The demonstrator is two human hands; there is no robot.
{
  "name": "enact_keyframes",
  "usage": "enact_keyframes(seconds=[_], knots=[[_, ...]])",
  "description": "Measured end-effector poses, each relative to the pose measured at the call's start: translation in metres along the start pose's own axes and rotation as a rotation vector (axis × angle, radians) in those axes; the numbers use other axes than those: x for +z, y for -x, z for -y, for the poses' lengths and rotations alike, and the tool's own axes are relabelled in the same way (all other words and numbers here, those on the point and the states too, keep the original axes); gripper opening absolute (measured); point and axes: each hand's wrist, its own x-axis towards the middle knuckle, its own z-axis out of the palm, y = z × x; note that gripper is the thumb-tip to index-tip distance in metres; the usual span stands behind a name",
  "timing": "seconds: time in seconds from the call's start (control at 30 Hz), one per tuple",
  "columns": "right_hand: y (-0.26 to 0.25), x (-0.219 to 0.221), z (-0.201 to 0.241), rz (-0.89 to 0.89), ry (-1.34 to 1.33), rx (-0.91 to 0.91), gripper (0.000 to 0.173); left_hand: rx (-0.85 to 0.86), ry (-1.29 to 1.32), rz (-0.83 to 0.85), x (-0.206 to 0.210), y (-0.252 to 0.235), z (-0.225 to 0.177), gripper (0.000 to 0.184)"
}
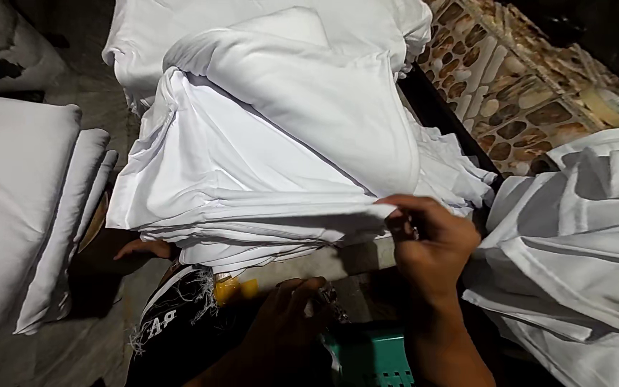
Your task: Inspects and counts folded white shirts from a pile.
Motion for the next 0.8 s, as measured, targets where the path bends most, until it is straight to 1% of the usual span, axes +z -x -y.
enact_keyframes(seconds=[0.03,0.1,0.17,0.23,0.3,0.33,0.4,0.47,0.53,0.6,0.7,0.77,0.8], knots=[[-0.007,0.0,0.0,-0.02,-0.059,0.056,0.012,0.029,-0.028,0.004,-0.003,-0.002,0.001,0.026],[-0.018,0.004,-0.004,-0.025,-0.126,0.138,0.015,0.077,-0.085,-0.028,-0.013,-0.012,0.004,0.019],[-0.023,0.012,-0.011,-0.009,-0.138,0.169,0.02,0.1,-0.143,-0.129,-0.022,-0.027,0.01,0.019],[-0.023,0.015,-0.015,0.057,-0.137,0.181,0.028,0.114,-0.267,-0.243,-0.029,-0.045,0.017,0.018],[-0.016,0.014,-0.015,0.117,-0.15,0.15,0.033,0.177,-0.381,-0.338,-0.029,-0.063,0.026,0.017],[-0.01,0.013,-0.016,0.154,-0.145,0.121,0.033,0.23,-0.416,-0.347,-0.028,-0.07,0.031,0.017],[-0.001,0.01,-0.016,0.221,-0.109,0.071,0.032,0.354,-0.477,-0.299,-0.025,-0.081,0.045,0.02],[0.007,0.008,-0.016,0.256,-0.055,0.059,0.043,0.451,-0.504,-0.245,-0.024,-0.091,0.056,0.021],[0.014,0.004,-0.014,0.266,-0.02,0.053,0.044,0.527,-0.474,-0.231,-0.028,-0.096,0.061,0.02],[0.02,0.0,-0.011,0.254,0.008,0.028,0.039,0.543,-0.316,-0.256,-0.033,-0.093,0.063,0.019],[0.026,-0.004,-0.007,0.252,0.071,-0.073,0.036,0.436,-0.04,-0.335,-0.034,-0.082,0.061,0.014],[0.029,-0.004,-0.001,0.26,0.183,-0.15,0.031,0.375,0.05,-0.37,-0.031,-0.074,0.056,0.014],[0.03,-0.001,0.002,0.247,0.241,-0.192,0.029,0.352,0.055,-0.381,-0.03,-0.071,0.054,0.013]])
